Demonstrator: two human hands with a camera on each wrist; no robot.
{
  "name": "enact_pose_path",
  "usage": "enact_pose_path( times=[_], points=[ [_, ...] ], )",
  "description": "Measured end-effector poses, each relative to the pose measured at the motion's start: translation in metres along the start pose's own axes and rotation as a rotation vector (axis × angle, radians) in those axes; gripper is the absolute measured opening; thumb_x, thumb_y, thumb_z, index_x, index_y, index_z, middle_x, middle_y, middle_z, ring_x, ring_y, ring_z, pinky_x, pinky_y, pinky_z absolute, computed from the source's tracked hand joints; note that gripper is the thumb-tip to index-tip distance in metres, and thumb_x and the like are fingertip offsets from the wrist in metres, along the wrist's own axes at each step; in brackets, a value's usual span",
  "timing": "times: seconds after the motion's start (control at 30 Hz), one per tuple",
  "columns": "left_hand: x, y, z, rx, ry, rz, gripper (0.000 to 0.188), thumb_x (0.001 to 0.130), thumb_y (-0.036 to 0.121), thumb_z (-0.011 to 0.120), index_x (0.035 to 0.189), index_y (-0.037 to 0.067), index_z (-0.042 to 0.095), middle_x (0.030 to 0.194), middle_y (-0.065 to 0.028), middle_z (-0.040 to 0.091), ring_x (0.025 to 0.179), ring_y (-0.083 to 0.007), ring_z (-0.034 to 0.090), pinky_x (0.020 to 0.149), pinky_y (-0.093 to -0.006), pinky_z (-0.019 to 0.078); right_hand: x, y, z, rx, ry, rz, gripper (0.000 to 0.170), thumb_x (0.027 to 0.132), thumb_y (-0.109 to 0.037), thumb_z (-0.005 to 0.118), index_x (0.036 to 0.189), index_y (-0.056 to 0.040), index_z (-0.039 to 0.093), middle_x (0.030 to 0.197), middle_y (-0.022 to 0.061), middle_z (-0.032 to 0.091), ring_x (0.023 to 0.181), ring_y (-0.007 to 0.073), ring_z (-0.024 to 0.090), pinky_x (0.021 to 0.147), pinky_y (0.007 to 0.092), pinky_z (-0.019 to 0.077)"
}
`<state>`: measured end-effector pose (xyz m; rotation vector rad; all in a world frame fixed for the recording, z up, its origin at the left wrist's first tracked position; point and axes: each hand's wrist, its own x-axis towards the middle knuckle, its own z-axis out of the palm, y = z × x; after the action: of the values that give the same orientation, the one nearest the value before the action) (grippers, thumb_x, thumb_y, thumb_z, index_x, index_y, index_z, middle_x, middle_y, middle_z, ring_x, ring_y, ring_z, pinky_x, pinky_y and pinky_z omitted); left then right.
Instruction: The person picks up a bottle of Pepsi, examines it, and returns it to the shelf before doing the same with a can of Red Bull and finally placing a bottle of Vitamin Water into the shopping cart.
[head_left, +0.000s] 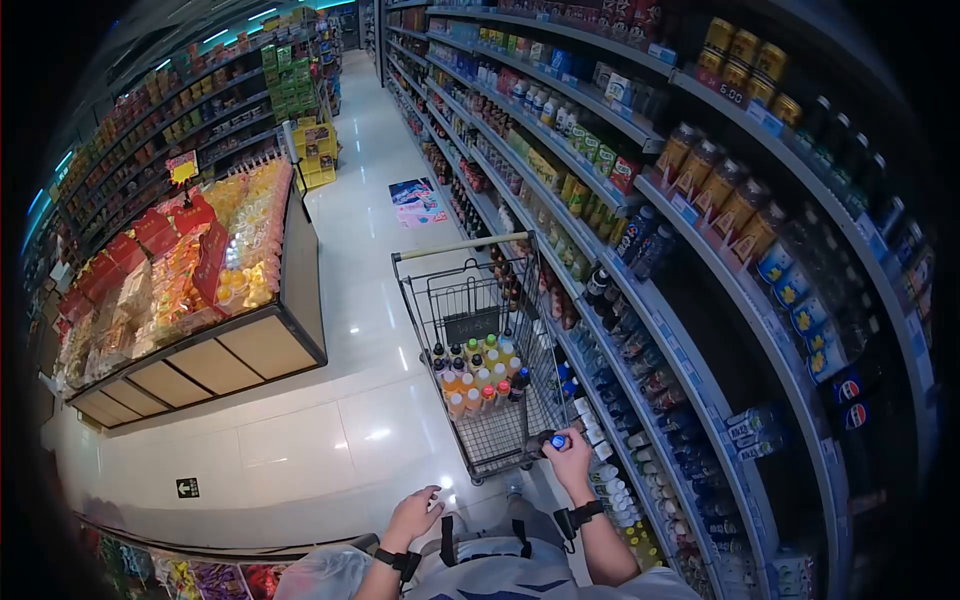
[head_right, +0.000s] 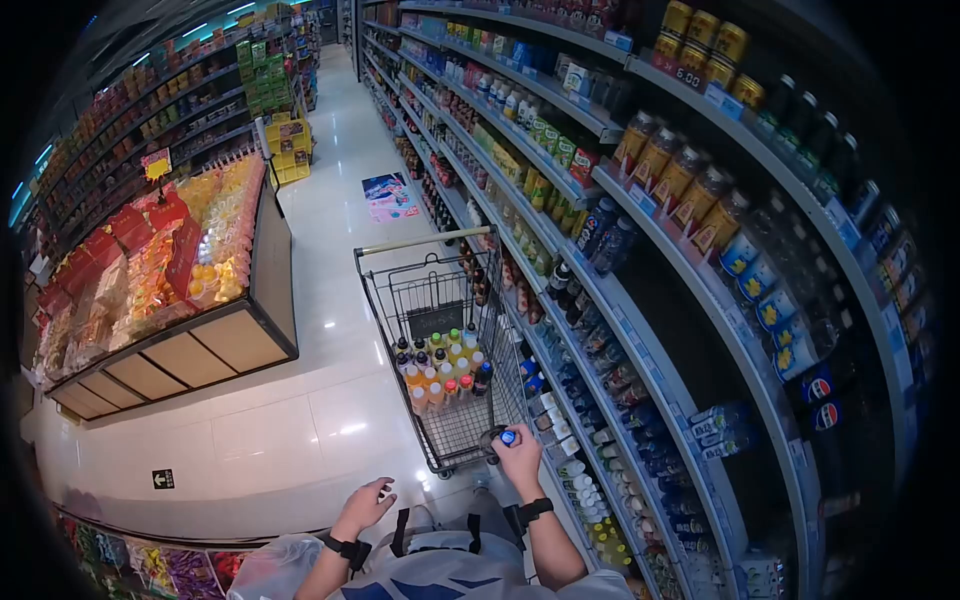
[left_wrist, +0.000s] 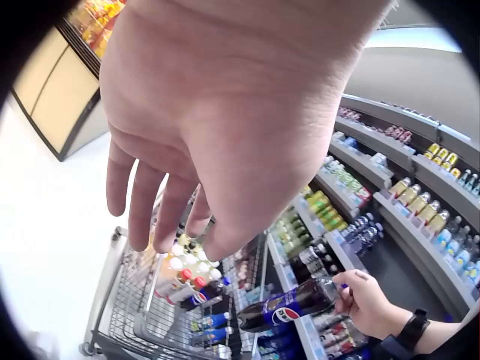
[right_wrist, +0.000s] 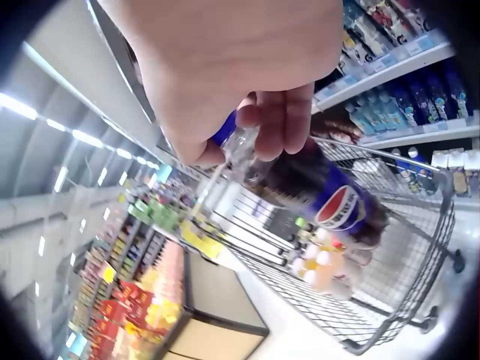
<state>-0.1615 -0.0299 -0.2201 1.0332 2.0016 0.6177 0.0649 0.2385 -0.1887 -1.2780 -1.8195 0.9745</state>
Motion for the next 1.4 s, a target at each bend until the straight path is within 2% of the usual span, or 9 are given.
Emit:
enact_pose_path(
  times=[0.3,0.6,0.73,0.87,0.97,1.13,1.23,1.27,1.4],
  points=[
    [-0.04,0.11,0.067,-0.068,0.13,0.821,0.077,0.079,0.028,0.083,0.142,0.004,0.047,0.146,-0.0224,0.047,0.135,-0.0395,0.048,0.111,-0.0439,0.0436,-0.138,-0.096,-0.106,0.18,-0.085,0.027,0.025,0.075,-0.006,0.083,0.091,-0.0009,0.065,0.071,-0.0046,0.058,0.066,0.003,0.05,0.057,0.0222,0.0404],
    [-0.105,0.176,0.131,-0.254,0.209,0.798,0.063,0.059,0.023,0.092,0.113,0.006,0.065,0.098,-0.013,0.072,0.088,-0.0311,0.072,0.082,-0.0393,0.0567,-0.228,-0.137,-0.209,0.602,-0.134,-0.048,0.038,0.087,-0.006,0.08,0.122,-0.0038,0.065,0.079,-0.0082,0.055,0.067,-0.0005,0.048,0.059,0.0166,0.0382],
    [-0.153,0.229,0.163,-0.422,-0.003,0.757,0.057,0.066,0.023,0.092,0.112,0.003,0.064,0.096,-0.0102,0.074,0.087,-0.0201,0.073,0.079,-0.0358,0.0573,-0.259,-0.104,-0.27,0.592,-0.006,-0.094,0.051,0.088,-0.005,0.077,0.135,-0.0056,0.056,0.095,-0.0028,0.058,0.089,0.0025,0.056,0.076,0.0209,0.0447],
    [-0.203,0.273,0.191,-0.804,-0.569,0.609,0.05,0.079,0.017,0.085,0.117,0.0,0.058,0.098,-0.0138,0.071,0.09,-0.0252,0.072,0.084,-0.0382,0.0593,-0.286,-0.062,-0.305,0.686,0.071,-0.125,0.054,0.09,-0.005,0.074,0.139,-0.0057,0.052,0.112,0.0018,0.057,0.099,0.0065,0.056,0.08,0.0233,0.0451],
    [-0.24,0.296,0.2,-0.992,-0.98,0.406,0.059,0.08,0.025,0.078,0.126,-0.001,0.051,0.096,-0.0191,0.069,0.086,-0.031,0.071,0.077,-0.0376,0.0604,-0.306,-0.047,-0.327,1.168,-0.227,-0.085,0.071,0.094,-0.031,0.07,0.151,-0.0029,0.04,0.138,0.0098,0.053,0.109,0.0162,0.057,0.091,0.0314,0.0483],
    [-0.271,0.29,0.247,-1.075,-1.346,0.232,0.078,0.075,0.053,0.072,0.127,-0.002,0.052,0.092,-0.0195,0.065,0.083,-0.0338,0.07,0.075,-0.0401,0.0586,-0.344,-0.023,-0.348,1.343,-0.581,-0.034,0.076,0.09,-0.042,0.07,0.147,0.0017,0.044,0.133,0.0203,0.06,0.125,0.0283,0.06,0.112,0.0424,0.0444],
    [-0.273,0.29,0.27,-1.137,-1.199,0.282,0.075,0.08,0.042,0.078,0.134,-0.002,0.049,0.107,-0.0195,0.067,0.094,-0.0341,0.071,0.084,-0.0435,0.0593,-0.355,-0.034,-0.378,1.184,-0.471,0.034,0.062,0.09,-0.039,0.072,0.132,0.0048,0.057,0.114,0.0148,0.07,0.09,0.0183,0.073,0.067,0.0271,0.0603],
    [-0.278,0.293,0.268,-1.026,-1.085,0.322,0.074,0.08,0.036,0.08,0.136,-0.001,0.048,0.109,-0.0188,0.067,0.096,-0.0329,0.071,0.085,-0.0432,0.0593,-0.358,-0.039,-0.386,1.121,-0.398,0.047,0.062,0.09,-0.04,0.072,0.129,0.0053,0.058,0.106,0.0115,0.072,0.071,0.0124,0.07,0.044,0.0205,0.0505],
    [-0.301,0.318,0.269,-0.752,-0.643,0.576,0.07,0.079,0.005,0.086,0.137,0.004,0.047,0.106,-0.0075,0.066,0.088,-0.0148,0.067,0.074,-0.0291,0.0568,-0.35,-0.035,-0.379,1.051,-0.036,-0.062,0.052,0.092,-0.028,0.075,0.132,-0.0008,0.056,0.118,0.0073,0.067,0.101,0.0125,0.064,0.09,0.0284,0.0521]
  ],
)
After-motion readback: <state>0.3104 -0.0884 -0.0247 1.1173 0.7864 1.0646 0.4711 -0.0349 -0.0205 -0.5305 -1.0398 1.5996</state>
